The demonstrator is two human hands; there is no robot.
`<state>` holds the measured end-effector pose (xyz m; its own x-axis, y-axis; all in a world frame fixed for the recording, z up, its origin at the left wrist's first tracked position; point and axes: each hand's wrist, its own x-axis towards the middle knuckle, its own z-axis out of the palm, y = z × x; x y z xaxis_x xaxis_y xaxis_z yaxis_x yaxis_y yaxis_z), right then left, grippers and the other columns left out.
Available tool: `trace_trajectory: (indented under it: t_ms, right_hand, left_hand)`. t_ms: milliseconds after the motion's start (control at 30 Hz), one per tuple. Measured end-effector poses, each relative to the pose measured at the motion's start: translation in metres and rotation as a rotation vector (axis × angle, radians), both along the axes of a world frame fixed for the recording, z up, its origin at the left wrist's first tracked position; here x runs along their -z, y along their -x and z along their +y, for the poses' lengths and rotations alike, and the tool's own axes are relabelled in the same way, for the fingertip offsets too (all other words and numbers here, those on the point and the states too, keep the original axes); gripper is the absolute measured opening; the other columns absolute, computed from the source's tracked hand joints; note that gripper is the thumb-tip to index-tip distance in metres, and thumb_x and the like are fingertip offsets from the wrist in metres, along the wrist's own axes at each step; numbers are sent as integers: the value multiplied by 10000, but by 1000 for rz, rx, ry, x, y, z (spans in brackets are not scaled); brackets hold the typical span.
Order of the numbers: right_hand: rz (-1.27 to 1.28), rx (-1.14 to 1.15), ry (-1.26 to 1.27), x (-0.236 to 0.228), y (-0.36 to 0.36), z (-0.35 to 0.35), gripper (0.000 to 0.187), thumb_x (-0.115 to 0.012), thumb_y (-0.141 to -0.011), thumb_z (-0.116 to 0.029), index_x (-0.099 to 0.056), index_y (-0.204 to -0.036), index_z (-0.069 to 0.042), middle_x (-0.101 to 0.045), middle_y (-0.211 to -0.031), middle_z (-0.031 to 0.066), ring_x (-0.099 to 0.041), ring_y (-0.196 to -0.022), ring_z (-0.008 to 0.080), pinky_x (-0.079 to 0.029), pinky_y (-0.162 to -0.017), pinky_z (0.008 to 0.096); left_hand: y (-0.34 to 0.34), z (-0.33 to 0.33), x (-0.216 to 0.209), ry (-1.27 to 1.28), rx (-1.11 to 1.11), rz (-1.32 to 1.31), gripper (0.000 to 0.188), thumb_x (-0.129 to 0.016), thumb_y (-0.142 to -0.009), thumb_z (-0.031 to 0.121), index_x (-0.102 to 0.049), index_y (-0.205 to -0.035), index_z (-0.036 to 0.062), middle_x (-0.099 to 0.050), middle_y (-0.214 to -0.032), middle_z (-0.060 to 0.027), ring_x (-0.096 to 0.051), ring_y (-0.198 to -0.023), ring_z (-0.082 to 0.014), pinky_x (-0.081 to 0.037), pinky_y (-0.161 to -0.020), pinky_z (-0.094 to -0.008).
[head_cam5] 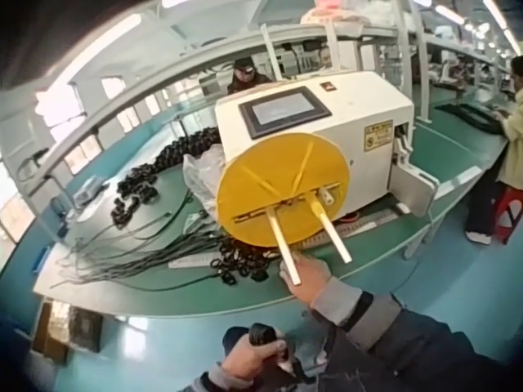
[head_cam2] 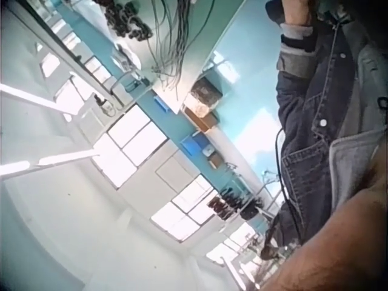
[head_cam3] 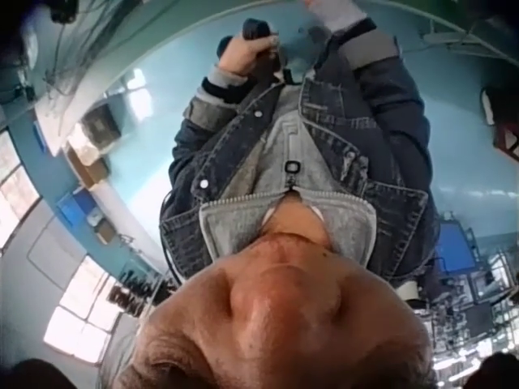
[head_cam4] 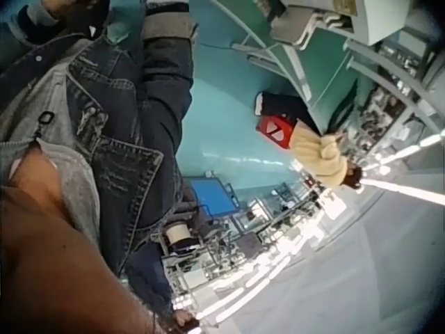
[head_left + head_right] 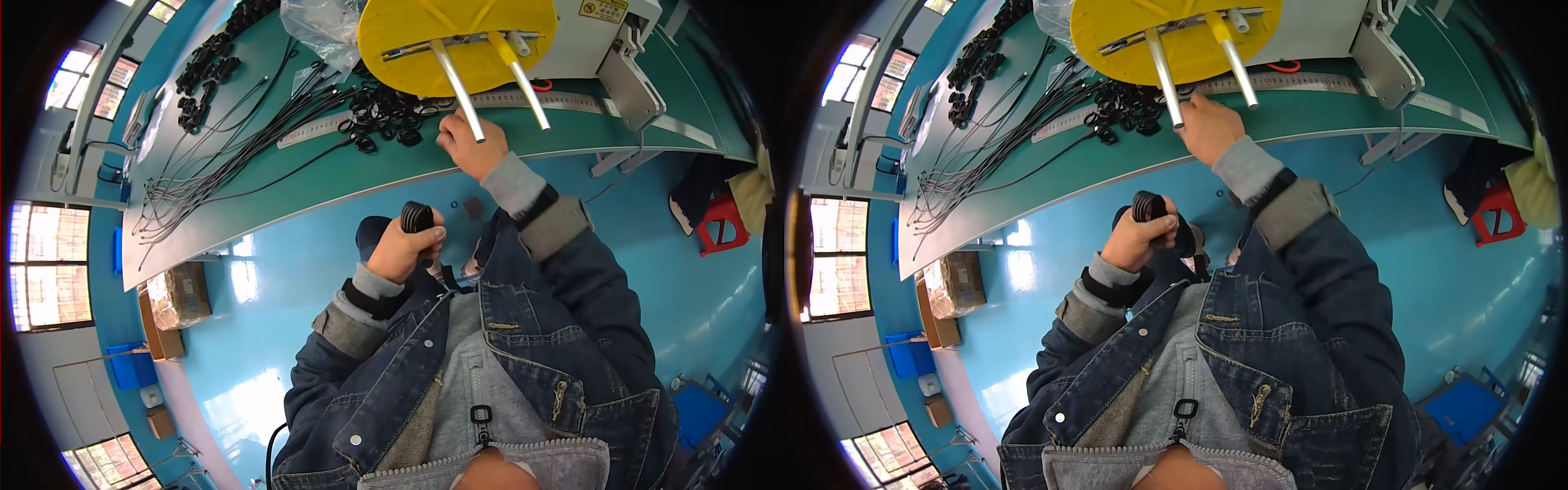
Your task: The person picks up a cable, winds it around the rods of a machine, and removes the coiled cable. They then secure the coil with a tie and place it aside, repeating this process with additional cables.
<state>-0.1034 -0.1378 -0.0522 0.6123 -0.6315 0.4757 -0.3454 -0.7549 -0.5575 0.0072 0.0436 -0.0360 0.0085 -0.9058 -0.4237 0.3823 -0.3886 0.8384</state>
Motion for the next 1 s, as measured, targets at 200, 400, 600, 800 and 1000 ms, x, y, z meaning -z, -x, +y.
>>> trace_trajectory:
  t_ms: [200,400,600,800,1000]
  right_hand:
    - [-306,-258,-1003,-31,7,54,128,-619,-824,-173,-613,-814,-46,-468,-637,-42,-421,-509,65,-339,-426,218]
    - [-440,-434,-1752,-17,38,85,131,-610,-844,-159,-609,-857,-29,-453,-636,-42,-352,-499,46,-288,-437,174]
    - [-609,-408,-1775,-7,55,97,165,-588,-860,-155,-606,-935,-9,-524,-679,-8,-398,-500,52,-330,-422,186]
    - [-317,-601,-1466,-14,78,117,191,-551,-879,-142,-598,-999,-2,-609,-770,52,-532,-581,78,-447,-464,210]
    - [-165,-392,-1315,-53,90,78,260,-604,-835,-150,-594,-1082,-67,-614,-753,73,-577,-628,90,-456,-466,214]
  left_hand:
    - [-16,3,4,138,-91,143,243,-660,-740,42,-532,-947,34,-540,-763,-24,-502,-581,-104,-424,-514,-239]
    - [-3,-7,2,220,-129,161,258,-665,-739,29,-526,-955,23,-549,-766,-27,-513,-590,-109,-423,-509,-232]
    - [2,-2,-3,240,-42,39,228,-650,-746,31,-507,-924,28,-528,-793,-37,-494,-617,-122,-401,-517,-247]
    - [-9,-8,-10,230,-3,-135,174,-641,-733,11,-524,-861,20,-528,-751,-39,-506,-604,-116,-416,-517,-244]
    - [13,-5,-22,179,126,-266,195,-676,-728,49,-556,-872,-3,-572,-720,-41,-538,-557,-115,-455,-529,-260]
